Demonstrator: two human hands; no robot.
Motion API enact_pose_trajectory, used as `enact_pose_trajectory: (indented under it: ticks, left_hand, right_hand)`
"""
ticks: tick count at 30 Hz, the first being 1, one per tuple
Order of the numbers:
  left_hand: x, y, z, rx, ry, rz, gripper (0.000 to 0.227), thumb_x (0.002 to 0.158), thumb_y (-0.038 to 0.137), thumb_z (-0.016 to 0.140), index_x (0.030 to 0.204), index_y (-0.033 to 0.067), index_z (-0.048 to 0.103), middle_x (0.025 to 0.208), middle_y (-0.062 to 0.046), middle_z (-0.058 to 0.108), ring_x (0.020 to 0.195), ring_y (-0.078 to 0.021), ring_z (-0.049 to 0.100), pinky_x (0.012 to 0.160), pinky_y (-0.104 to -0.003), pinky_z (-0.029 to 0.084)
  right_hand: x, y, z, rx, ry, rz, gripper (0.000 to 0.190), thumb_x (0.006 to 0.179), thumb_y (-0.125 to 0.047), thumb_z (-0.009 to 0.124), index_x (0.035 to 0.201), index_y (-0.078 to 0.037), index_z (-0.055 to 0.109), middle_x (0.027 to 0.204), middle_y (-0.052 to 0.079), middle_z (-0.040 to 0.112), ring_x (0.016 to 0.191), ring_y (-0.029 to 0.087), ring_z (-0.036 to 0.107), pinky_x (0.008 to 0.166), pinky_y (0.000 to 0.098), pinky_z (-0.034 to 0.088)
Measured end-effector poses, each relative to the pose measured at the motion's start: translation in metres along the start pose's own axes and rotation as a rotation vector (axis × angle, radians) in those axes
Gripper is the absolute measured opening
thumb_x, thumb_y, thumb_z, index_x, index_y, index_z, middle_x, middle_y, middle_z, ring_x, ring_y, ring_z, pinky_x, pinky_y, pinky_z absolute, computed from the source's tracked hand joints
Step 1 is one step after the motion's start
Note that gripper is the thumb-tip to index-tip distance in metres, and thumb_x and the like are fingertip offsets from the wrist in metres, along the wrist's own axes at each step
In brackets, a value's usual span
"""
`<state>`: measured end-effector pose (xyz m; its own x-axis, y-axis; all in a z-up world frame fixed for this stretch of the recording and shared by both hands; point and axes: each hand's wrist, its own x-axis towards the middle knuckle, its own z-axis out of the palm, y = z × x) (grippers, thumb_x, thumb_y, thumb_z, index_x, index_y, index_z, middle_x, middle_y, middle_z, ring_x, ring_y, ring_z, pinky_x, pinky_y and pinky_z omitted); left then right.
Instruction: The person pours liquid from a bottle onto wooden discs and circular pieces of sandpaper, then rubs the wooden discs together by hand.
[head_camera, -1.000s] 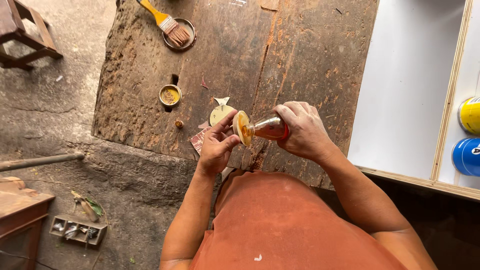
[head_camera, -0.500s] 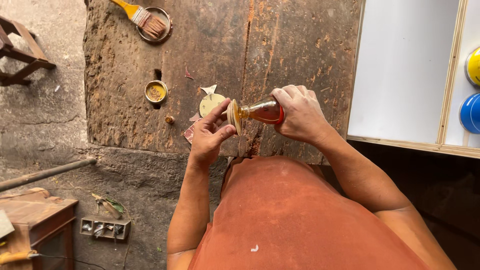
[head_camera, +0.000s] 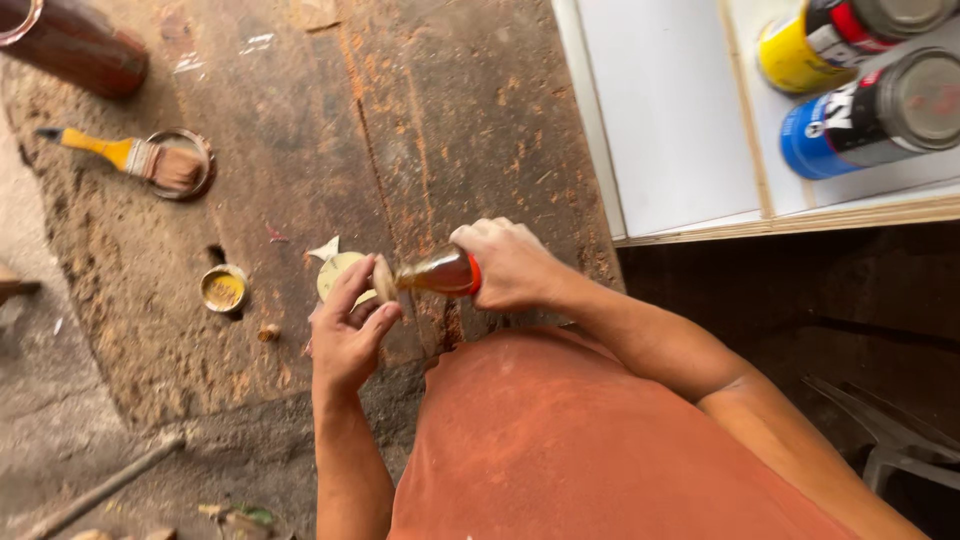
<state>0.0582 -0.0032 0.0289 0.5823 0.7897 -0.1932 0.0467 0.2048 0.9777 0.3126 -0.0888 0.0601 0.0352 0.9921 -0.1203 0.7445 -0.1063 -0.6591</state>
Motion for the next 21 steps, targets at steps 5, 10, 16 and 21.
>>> enact_pose_trajectory:
  ticks: [5,10,16,21]
  left_hand:
    - [-0.01,-0.005,-0.013,-0.381,-0.124,-0.104,0.077,0.087,0.009,0.082,0.154,-0.0047,0.048,0.141,-0.016,0.063,0.127,-0.0238,0.062,0.104,-0.035,0.057]
    - [-0.001,-0.013,-0.013,-0.575,-0.138,-0.057,0.075,0.089,0.01,0.082,0.153,-0.0042,0.046,0.143,-0.013,0.062,0.127,-0.0214,0.062,0.103,-0.034,0.058]
    - [-0.01,0.014,-0.008,-0.148,-0.041,-0.141,0.068,0.086,0.008,0.08,0.15,0.0076,0.054,0.143,-0.008,0.059,0.118,-0.0179,0.063,0.095,-0.031,0.059]
    - [-0.013,0.03,-0.011,0.307,-0.042,0.019,0.064,0.084,0.013,0.081,0.145,0.01,0.061,0.144,-0.007,0.059,0.122,-0.0184,0.062,0.095,-0.033,0.058]
  right_hand:
    - [0.0,-0.004,-0.003,0.141,-0.043,0.073,0.049,0.07,-0.025,0.078,0.114,-0.008,0.065,0.104,0.016,0.068,0.099,0.037,0.067,0.089,0.0464,0.054]
    - [0.01,0.001,-0.001,0.02,-0.063,0.054,0.05,0.066,-0.023,0.078,0.111,-0.006,0.064,0.102,0.018,0.067,0.097,0.039,0.064,0.087,0.0494,0.052]
    - [0.009,-0.015,-0.001,-0.084,-0.002,0.037,0.044,0.073,-0.024,0.077,0.112,-0.009,0.064,0.104,0.019,0.066,0.101,0.042,0.063,0.087,0.0512,0.052]
    - [0.006,-0.022,0.001,-0.088,-0.053,0.02,0.049,0.066,-0.021,0.079,0.11,-0.008,0.064,0.102,0.018,0.067,0.1,0.041,0.064,0.085,0.0518,0.051]
